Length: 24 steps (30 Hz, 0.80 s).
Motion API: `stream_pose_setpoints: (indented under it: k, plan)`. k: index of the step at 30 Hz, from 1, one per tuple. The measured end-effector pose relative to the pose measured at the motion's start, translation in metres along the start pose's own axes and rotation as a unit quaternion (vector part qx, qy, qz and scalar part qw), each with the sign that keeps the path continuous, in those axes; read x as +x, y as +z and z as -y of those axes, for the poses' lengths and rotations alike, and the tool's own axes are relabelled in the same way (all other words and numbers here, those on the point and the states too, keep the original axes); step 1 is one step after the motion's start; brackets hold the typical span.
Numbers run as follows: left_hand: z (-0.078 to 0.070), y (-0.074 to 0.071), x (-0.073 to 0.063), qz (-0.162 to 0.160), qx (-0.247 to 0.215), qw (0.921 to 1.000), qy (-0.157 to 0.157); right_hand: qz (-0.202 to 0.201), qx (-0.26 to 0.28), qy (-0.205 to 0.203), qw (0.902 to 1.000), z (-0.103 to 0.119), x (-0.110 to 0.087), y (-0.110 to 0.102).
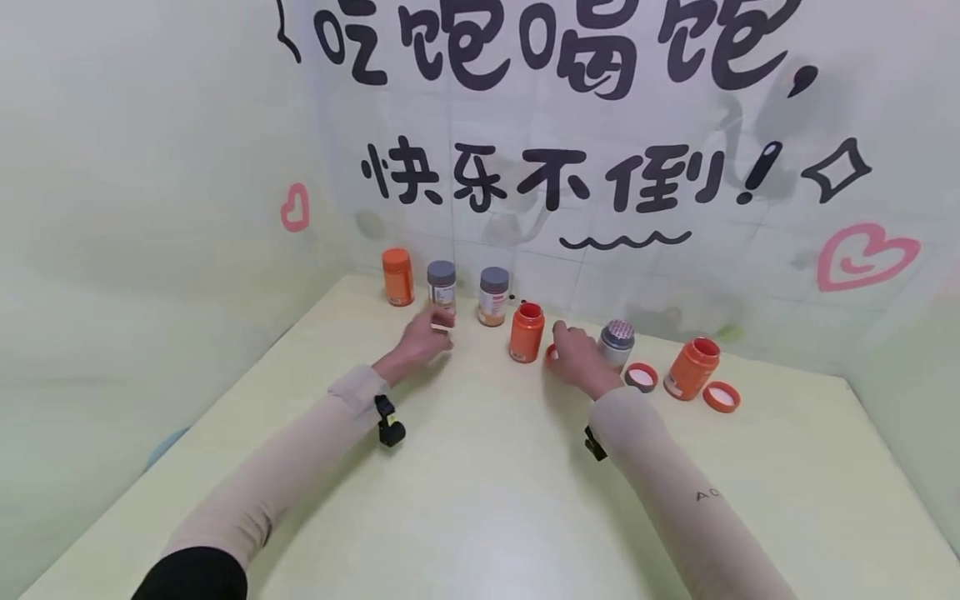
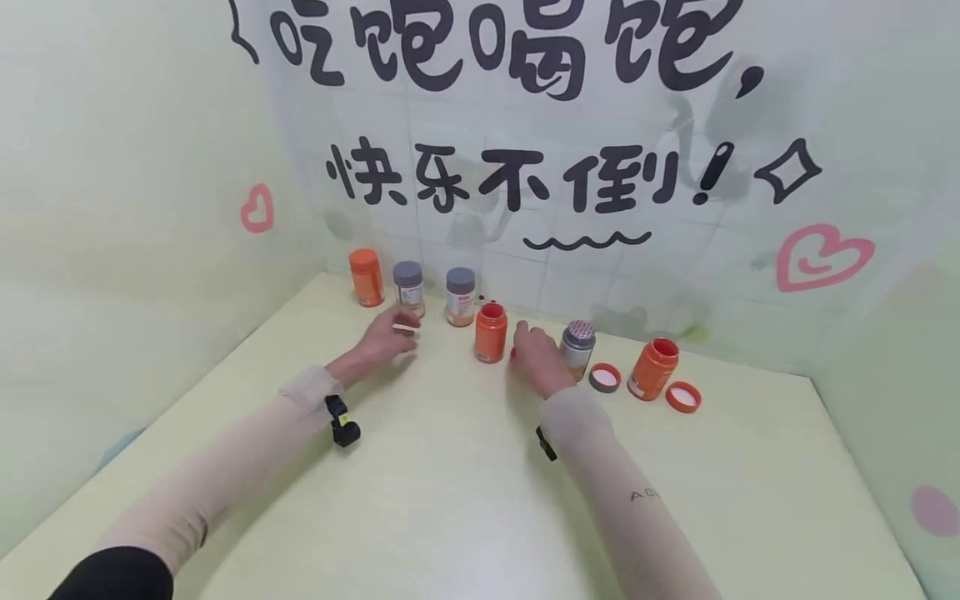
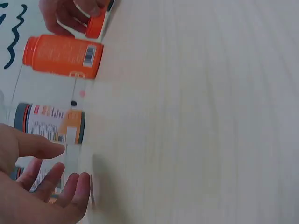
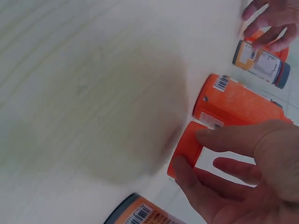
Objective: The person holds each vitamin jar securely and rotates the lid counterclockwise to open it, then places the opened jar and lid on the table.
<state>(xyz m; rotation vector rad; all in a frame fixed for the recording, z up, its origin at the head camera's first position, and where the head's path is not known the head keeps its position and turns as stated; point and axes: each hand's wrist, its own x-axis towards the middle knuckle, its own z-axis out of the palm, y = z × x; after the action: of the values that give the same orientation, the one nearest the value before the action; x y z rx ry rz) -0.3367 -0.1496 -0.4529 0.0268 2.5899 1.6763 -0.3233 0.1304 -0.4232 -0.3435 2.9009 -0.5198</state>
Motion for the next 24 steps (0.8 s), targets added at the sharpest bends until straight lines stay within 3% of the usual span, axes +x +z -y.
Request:
stream_pose_setpoints:
  k: [3,8,12,15,24]
  plan:
    - [0.006,-0.025,0.006,-0.063,0.01,0.9977,-0.021,0.0,-0.004,0.009,0.9999,-0.002,0.003,0.002]
    - [0.016,-0.058,0.021,-0.149,0.008,0.9871,-0.059,0.013,-0.017,0.015,0.9997,-0.002,0.008,0.002]
    - [0.02,-0.071,0.033,-0.195,0.004,0.9791,-0.059,0.012,-0.028,0.027,0.9992,0.0,0.003,0.0]
    - [0.024,-0.074,0.042,-0.201,0.008,0.9785,-0.047,0.018,-0.041,0.041,0.9982,0.001,-0.008,0.0]
    - [0.024,-0.085,0.067,-0.141,0.023,0.9893,-0.029,0.013,-0.021,0.025,0.9994,0.001,-0.052,-0.004]
